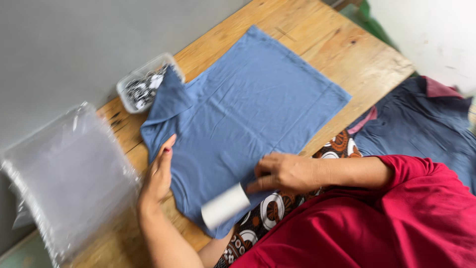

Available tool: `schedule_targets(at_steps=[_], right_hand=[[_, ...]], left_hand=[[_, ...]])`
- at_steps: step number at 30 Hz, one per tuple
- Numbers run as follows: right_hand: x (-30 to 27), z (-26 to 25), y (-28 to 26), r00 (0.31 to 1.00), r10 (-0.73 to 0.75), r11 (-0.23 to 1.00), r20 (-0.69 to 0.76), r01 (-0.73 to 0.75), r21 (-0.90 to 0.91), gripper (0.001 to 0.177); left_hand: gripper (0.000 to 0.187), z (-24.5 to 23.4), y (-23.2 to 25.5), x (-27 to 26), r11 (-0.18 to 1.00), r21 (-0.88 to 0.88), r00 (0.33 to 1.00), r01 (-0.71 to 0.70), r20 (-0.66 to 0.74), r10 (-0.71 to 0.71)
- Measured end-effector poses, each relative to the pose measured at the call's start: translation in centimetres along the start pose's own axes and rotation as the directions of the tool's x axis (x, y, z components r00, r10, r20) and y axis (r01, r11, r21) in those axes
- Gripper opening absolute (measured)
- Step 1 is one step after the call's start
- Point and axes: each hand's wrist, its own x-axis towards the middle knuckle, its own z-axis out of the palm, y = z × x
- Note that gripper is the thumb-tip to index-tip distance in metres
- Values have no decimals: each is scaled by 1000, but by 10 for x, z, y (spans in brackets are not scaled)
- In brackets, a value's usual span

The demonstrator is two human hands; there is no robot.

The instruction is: The person cleans a blue t-shirt with a lint roller, folds the sleeves and sides inward, and then folds the garment in half on a wooden table.

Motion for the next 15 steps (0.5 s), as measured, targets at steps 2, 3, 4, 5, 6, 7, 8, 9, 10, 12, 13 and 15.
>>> schedule_targets(at_steps=[2,3,4,5,6,7,8,9,10,12,13,15], right_hand=[[8,-21,-5,995,4,988,104,-20,154,30],[12,-31,-9,978,-32,946,204,-36,323,34],[17,-19,-2,980,-15,949,198,-48,311,34],[21,-7,5,996,46,983,76,-58,173,34],[26,6,12,995,82,996,-55,-80,34,34],[25,19,9,994,92,996,-64,-90,24,34],[24,32,9,992,53,993,-110,-64,-94,33],[25,44,9,989,10,976,-150,-42,-213,31],[18,39,2,987,22,971,-159,-58,-230,31],[5,31,-12,993,-4,996,119,-7,87,40],[4,13,-3,994,13,997,113,-21,68,40],[1,-16,9,986,59,946,153,-104,308,34]], left_hand=[[62,-3,0,2,998,-51,999,31,17,-30],[70,-4,-1,2,992,-100,997,82,15,-81],[70,-4,0,2,993,-99,997,70,30,-68],[74,-4,1,2,987,-130,996,92,19,-90],[79,-6,2,0,981,-158,993,114,5,-114],[79,-5,-5,-1,983,-153,995,103,16,-102],[75,-6,-11,2,981,-157,994,111,-2,-113],[70,-6,-17,6,980,-160,992,119,-20,-124],[70,-6,-14,5,982,-156,995,102,-5,-104],[72,-5,-11,4,988,-79,991,130,-30,-133],[72,-3,-13,8,991,-79,993,112,-15,-114],[74,-5,-20,12,991,137,1000,12,-19,-10]])
